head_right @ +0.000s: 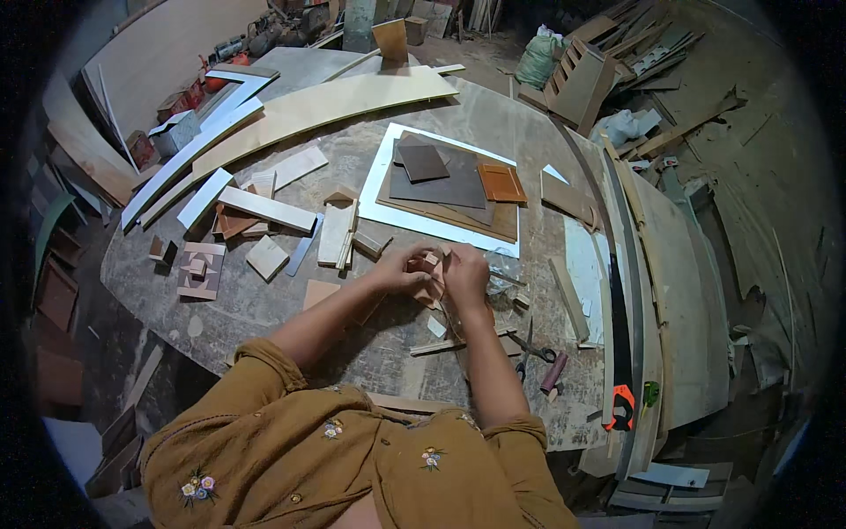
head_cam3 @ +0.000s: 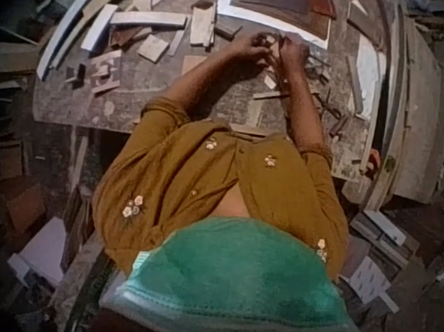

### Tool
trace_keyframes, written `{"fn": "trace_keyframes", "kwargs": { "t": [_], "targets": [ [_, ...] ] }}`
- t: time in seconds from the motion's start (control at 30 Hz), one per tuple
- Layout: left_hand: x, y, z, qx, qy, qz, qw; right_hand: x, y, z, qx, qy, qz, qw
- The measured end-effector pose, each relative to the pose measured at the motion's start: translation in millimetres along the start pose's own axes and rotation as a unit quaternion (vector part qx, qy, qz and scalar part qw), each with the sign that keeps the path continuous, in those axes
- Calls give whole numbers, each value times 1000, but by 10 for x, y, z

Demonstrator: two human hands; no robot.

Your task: Assembling small wooden components and using scissors to trim materials.

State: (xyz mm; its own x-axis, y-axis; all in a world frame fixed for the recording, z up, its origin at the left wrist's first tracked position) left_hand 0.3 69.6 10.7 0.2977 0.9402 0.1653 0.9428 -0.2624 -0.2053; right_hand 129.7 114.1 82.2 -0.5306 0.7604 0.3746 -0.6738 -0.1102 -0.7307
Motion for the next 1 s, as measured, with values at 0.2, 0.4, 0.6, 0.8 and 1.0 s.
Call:
{"fn": "trace_keyframes", "kwargs": {
  "t": [0.2, 0.4, 0.6, 0.8, 1.0],
  "targets": [
    [-141, -108, -450, 171, -38, -76, 982, -35, -256, -658, 128, 164, -68, 976],
    [-265, -105, -994, 34, 59, -122, 990, -193, -527, -537, 353, 189, -78, 913],
    [-149, 204, -1091, -78, -17, -25, 996, -589, -900, 37, 184, 90, -18, 979],
    [-316, 847, -1089, -153, -107, 113, 976, -1098, -914, 201, 304, 128, 1, 944],
    [-446, 1286, -1076, -251, -131, 180, 942, -1633, -817, -101, 502, 247, 2, 829]
  ]
}}
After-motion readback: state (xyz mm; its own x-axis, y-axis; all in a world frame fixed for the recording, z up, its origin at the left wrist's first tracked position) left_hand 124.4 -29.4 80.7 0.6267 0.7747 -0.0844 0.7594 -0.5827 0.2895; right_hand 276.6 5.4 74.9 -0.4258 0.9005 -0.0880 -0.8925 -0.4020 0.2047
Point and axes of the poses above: each hand's wrist, its own x-axis towards the middle knuckle, its own y-axis out of the palm, z = x × y, the point moved 7 cm from there along x, towards the middle knuckle, and after that the axes turned 14 degrees about z, right-handed, at the moved point
